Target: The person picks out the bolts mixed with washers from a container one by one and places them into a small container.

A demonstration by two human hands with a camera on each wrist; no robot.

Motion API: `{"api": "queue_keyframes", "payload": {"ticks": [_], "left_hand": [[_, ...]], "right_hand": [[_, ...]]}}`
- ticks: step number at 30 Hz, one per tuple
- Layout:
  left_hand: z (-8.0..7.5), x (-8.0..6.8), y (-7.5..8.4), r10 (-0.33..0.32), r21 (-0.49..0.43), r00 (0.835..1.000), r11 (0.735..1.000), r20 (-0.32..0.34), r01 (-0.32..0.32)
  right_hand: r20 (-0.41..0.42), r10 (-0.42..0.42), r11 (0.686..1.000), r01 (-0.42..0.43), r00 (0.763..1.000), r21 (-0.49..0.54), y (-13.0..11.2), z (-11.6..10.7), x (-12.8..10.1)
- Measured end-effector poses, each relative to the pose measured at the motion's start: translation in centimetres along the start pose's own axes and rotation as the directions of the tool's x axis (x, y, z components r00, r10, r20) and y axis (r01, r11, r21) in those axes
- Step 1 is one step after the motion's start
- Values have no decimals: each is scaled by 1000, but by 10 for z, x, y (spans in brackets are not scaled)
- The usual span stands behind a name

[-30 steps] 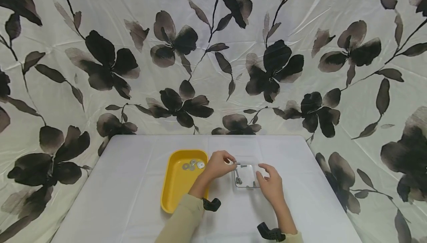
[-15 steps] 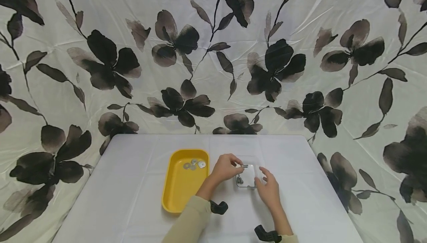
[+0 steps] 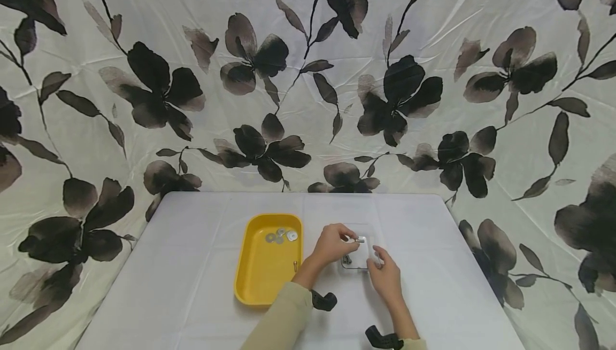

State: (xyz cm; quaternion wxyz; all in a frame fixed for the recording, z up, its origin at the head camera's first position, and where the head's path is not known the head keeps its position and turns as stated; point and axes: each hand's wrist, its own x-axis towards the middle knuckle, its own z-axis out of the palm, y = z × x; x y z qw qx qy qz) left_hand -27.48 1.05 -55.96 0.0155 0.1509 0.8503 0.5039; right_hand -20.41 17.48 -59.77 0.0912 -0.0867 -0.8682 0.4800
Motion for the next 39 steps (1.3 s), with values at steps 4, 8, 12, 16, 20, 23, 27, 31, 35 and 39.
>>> {"api": "queue_keyframes", "payload": {"ticks": [4,8,12,16,20,23,27,31,35,39], "left_hand": [[3,-1,-3,5,0,1000,1000,-19,-5],[5,-1,-5,5,3,1000,1000,-16,-5],[6,-1,-6,-10,9,1000,1000,-6,11],[5,0,-5,-28,21,1000,999,8,28],[5,1,-5,-39,58,998,998,41,36],[5,2,-6,-37,81,997,996,72,31],[1,2,-8,-39,102,995,994,97,29],[-4,1,-8,-27,108,993,994,112,14],[-11,-1,-7,-14,95,991,995,132,2],[-19,-3,-7,-18,70,990,997,142,8]], "right_hand": [[-16,-5,1000,5,1000,-3,5,4,1],[-27,-10,1000,11,1000,4,6,5,1],[-30,-19,1000,19,999,6,7,5,1],[-33,-30,1000,30,999,5,8,4,1],[-31,-32,999,32,999,6,9,5,1],[-21,-21,1000,21,1000,11,10,5,1],[-12,-13,1000,13,1000,13,9,4,2],[-10,-6,1000,6,1000,13,8,4,2],[-3,-1,1000,1,1000,19,9,4,2],[4,-4,1000,4,1000,21,9,5,2]]}}
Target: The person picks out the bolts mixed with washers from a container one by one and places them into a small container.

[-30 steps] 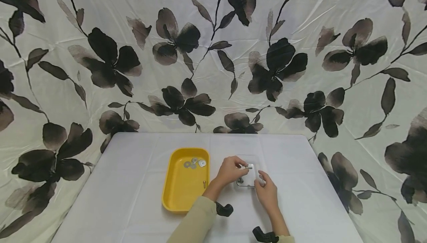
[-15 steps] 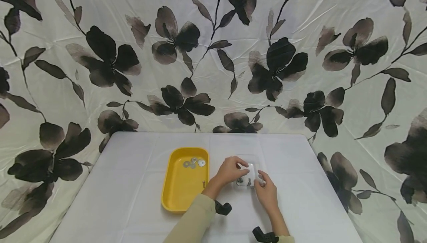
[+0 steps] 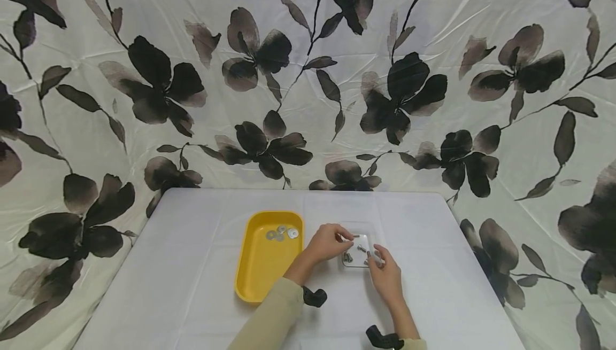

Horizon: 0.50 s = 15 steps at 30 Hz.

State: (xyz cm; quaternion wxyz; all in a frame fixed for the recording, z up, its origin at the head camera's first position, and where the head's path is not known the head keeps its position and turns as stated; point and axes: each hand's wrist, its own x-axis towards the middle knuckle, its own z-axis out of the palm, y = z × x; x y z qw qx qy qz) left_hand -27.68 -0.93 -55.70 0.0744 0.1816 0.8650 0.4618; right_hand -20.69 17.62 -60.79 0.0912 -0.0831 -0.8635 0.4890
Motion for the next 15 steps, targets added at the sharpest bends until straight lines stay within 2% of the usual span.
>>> {"api": "queue_keyframes", "payload": {"ticks": [4,10,15], "left_hand": [[-5,-1,-1,15,-11,1000,1000,-8,-15],[-14,-5,-6,55,-40,998,998,-24,-56],[-23,-9,-8,41,-58,999,997,-27,-42]], "right_hand": [[5,6,1000,-6,1000,13,-1,0,1],[7,2,999,-2,1000,-33,-9,0,0],[-29,-56,996,54,998,-65,-24,-3,-1]]}}
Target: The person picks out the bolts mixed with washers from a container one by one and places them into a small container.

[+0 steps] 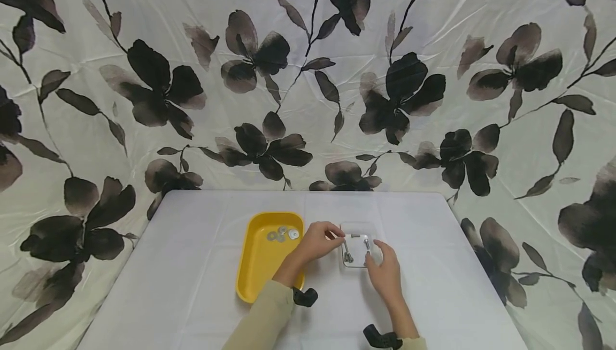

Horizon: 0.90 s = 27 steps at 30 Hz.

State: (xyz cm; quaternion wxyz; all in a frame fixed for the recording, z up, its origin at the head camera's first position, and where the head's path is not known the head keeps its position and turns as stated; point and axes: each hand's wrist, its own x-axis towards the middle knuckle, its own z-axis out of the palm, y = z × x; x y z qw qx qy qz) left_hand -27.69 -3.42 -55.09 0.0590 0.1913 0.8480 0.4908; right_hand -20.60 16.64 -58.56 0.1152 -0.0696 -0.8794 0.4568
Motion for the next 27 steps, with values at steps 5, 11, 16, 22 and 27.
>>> {"api": "queue_keyframes", "payload": {"ticks": [5,11,16,22,27], "left_hand": [[-8,-5,1,0,-6,1000,1000,-19,0],[-21,-11,-2,22,-22,1000,1000,-21,-22],[-34,-17,-4,50,-17,998,999,-42,-50],[-49,-23,-8,34,16,999,999,-36,-33],[-58,-28,-13,5,42,1000,999,-24,-4]], "right_hand": [[-55,-68,997,69,996,22,-18,-3,0],[-29,-32,998,33,999,51,-41,2,-6],[-32,-74,996,76,997,44,-54,10,-12],[-39,-143,980,147,989,134,-60,20,-20],[26,-136,974,129,990,188,-63,30,-28]]}}
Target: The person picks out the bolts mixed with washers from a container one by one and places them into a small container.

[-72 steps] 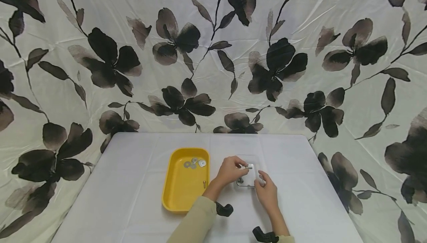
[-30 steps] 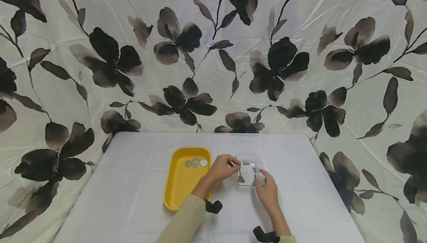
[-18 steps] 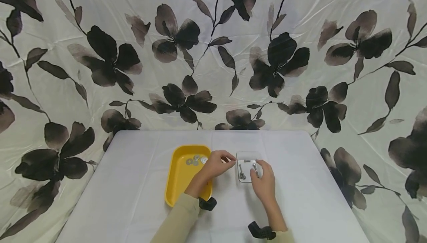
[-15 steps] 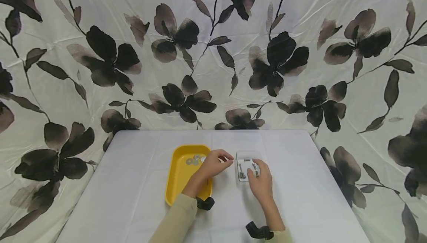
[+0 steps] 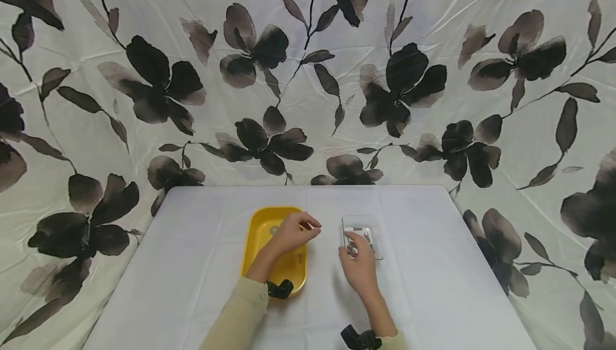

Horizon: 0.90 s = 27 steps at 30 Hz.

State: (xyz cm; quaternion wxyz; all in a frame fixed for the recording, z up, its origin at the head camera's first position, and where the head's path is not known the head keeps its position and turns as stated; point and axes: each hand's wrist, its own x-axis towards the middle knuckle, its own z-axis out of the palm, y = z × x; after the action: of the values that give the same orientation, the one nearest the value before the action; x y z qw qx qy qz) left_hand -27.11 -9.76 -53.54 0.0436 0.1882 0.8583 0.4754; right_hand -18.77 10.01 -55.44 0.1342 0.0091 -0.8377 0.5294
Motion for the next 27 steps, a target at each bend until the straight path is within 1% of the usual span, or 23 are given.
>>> {"api": "queue_keyframes", "payload": {"ticks": [4,6,9,14,16,22,24,27], "left_hand": [[-2,-2,-6,18,7,1000,1000,23,-18],[-2,-3,-10,32,14,999,999,30,-33],[-4,-5,-16,33,32,999,999,34,-34],[-8,-8,-29,-9,73,999,997,42,5],[-11,-8,-34,-24,76,999,997,46,20],[-18,-6,-44,-3,73,998,997,64,-2],[-20,-6,-47,-9,70,997,998,76,3],[-23,-5,-51,-18,64,995,998,95,12]], "right_hand": [[33,35,999,-35,999,-4,-4,10,-2],[54,33,999,-32,998,-14,-5,16,-2],[100,42,999,-40,994,-16,-7,24,-4],[194,85,996,-88,977,9,-8,38,-12],[226,83,996,-89,971,17,-6,43,-15],[260,75,996,-87,963,33,-4,54,-18],[273,85,995,-97,958,34,-3,56,-19],[284,70,995,-86,956,44,-2,61,-20]]}}
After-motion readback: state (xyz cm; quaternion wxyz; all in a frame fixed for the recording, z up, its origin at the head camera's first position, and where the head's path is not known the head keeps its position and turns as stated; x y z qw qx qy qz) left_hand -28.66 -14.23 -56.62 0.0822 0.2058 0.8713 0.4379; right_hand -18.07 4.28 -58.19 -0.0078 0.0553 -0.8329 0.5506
